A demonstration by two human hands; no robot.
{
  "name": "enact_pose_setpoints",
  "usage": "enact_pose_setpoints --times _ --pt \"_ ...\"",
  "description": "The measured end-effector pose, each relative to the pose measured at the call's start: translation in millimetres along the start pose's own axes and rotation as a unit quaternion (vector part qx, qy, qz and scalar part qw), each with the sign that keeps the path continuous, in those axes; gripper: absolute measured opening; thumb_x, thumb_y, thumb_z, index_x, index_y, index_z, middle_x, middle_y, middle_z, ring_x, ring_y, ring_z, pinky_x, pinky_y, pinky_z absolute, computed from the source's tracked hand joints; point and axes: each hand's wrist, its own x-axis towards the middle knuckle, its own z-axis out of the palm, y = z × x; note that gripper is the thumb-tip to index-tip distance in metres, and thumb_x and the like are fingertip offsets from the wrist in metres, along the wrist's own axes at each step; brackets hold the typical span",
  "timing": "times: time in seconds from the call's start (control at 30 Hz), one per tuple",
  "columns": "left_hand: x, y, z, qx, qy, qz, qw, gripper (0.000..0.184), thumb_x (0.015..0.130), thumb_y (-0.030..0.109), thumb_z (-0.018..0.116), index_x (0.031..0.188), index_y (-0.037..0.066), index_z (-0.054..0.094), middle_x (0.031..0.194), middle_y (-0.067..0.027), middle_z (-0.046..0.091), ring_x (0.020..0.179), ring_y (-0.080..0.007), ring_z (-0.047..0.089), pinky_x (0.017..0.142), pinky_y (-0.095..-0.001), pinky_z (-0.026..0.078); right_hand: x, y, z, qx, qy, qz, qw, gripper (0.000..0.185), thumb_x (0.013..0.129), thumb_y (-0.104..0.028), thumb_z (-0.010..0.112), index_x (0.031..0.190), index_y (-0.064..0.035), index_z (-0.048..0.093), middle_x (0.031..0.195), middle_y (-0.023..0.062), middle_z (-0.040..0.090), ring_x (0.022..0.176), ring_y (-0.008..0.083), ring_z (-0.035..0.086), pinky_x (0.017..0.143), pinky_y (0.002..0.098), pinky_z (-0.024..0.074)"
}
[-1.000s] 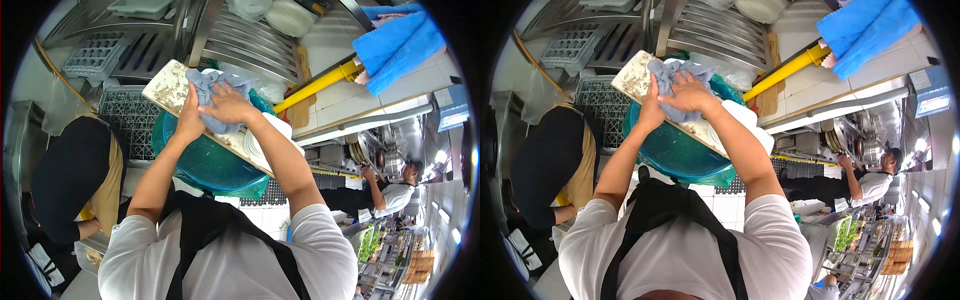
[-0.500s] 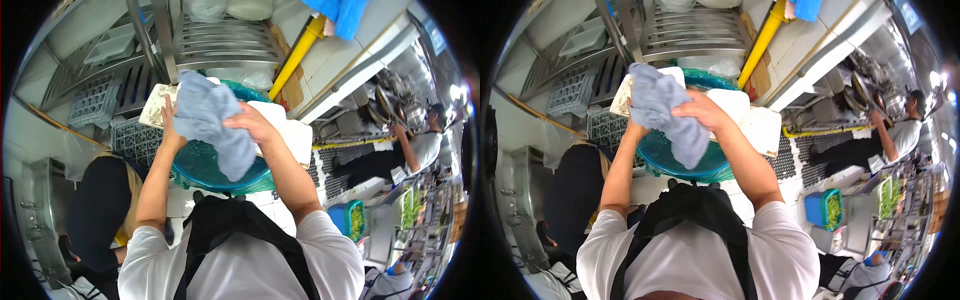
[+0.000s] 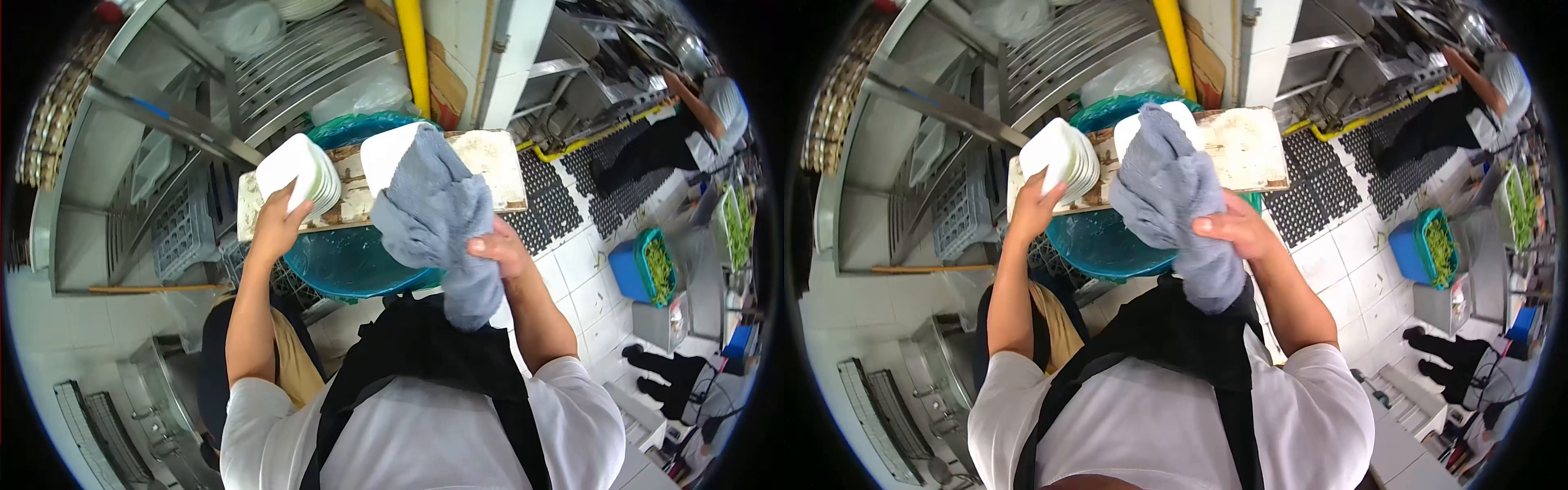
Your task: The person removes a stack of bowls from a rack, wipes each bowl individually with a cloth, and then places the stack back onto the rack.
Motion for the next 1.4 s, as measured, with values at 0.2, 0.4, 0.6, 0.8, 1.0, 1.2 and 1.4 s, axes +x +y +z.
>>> enact_pose_setpoints --times 0.2,0.4,0.6,0.8,1.0,1.2,1.4 --pt "-11 71 -9 -0.438 0.065 -0.149 0.884 0.046 0.092 0.027 0.058 0.125 -0.005 0.052 0.118 -0.0123 0.062 0.103 -0.0226 0.059 0.091 -0.0352 0.045 47 18 78 -0.432 -0.067 -0.327 0.838 0.065 0.076 -0.040 0.072 0.122 0.0019 0.052 0.139 0.0274 0.035 0.130 0.0429 0.034 0.108 0.0469 0.0281" --pt "-38 112 -3 -0.642 0.110 -0.131 0.748 0.036 0.087 0.018 0.063 0.117 -0.003 0.059 0.112 -0.0095 0.064 0.103 -0.0207 0.060 0.091 -0.0335 0.045 102 -15 112 -0.424 0.139 -0.454 0.771 0.042 0.079 -0.035 0.066 0.104 -0.0011 0.061 0.128 0.0243 0.050 0.117 0.0352 0.051 0.097 0.0437 0.0422" --pt "-42 116 -8 -0.676 0.134 0.063 0.722 0.045 0.087 0.014 0.065 0.125 -0.006 0.052 0.126 -0.0153 0.056 0.116 -0.0280 0.055 0.101 -0.0429 0.040 135 0 81 0.121 0.038 0.000 0.992 0.056 0.093 -0.049 0.051 0.124 -0.0014 0.052 0.121 0.0120 0.057 0.100 0.0168 0.060 0.080 0.0295 0.0524" --pt "-13 108 -1 -0.728 0.166 0.075 0.661 0.051 0.092 0.012 0.055 0.137 -0.006 0.038 0.138 -0.0179 0.047 0.129 -0.0319 0.045 0.109 -0.0485 0.032 57 34 102 0.104 0.004 0.005 0.995 0.061 0.095 -0.048 0.049 0.133 -0.0001 0.043 0.116 0.0090 0.057 0.100 0.0158 0.056 0.088 0.0289 0.0486" --pt "40 109 18 -0.357 -0.114 -0.077 0.924 0.038 0.094 0.024 0.056 0.123 -0.002 0.056 0.112 -0.0221 0.063 0.105 -0.0256 0.063 0.091 -0.0337 0.047 17 34 30 -0.178 -0.113 0.073 0.975 0.062 0.093 -0.036 0.058 0.137 0.0034 0.039 0.126 0.0105 0.054 0.113 0.0170 0.051 0.099 0.0314 0.0405" --pt "65 104 63 -0.026 -0.145 0.182 0.972 0.042 0.094 0.022 0.052 0.132 0.004 0.049 0.138 -0.0168 0.048 0.125 -0.0353 0.048 0.102 -0.0420 0.042 -45 6 -14 -0.137 0.060 0.041 0.988 0.068 0.088 -0.040 0.064 0.135 0.0048 0.042 0.125 0.0116 0.055 0.114 0.0188 0.052 0.098 0.0327 0.0408" --pt "69 106 75 0.052 -0.185 0.200 0.961 0.043 0.094 0.023 0.051 0.132 0.003 0.047 0.143 -0.0134 0.042 0.131 -0.0374 0.040 0.105 -0.0430 0.038 -64 11 -29 -0.096 0.120 -0.011 0.988 0.076 0.085 -0.046 0.066 0.134 0.0054 0.042 0.125 0.0121 0.055 0.113 0.0207 0.052 0.097 0.0335 0.0419"
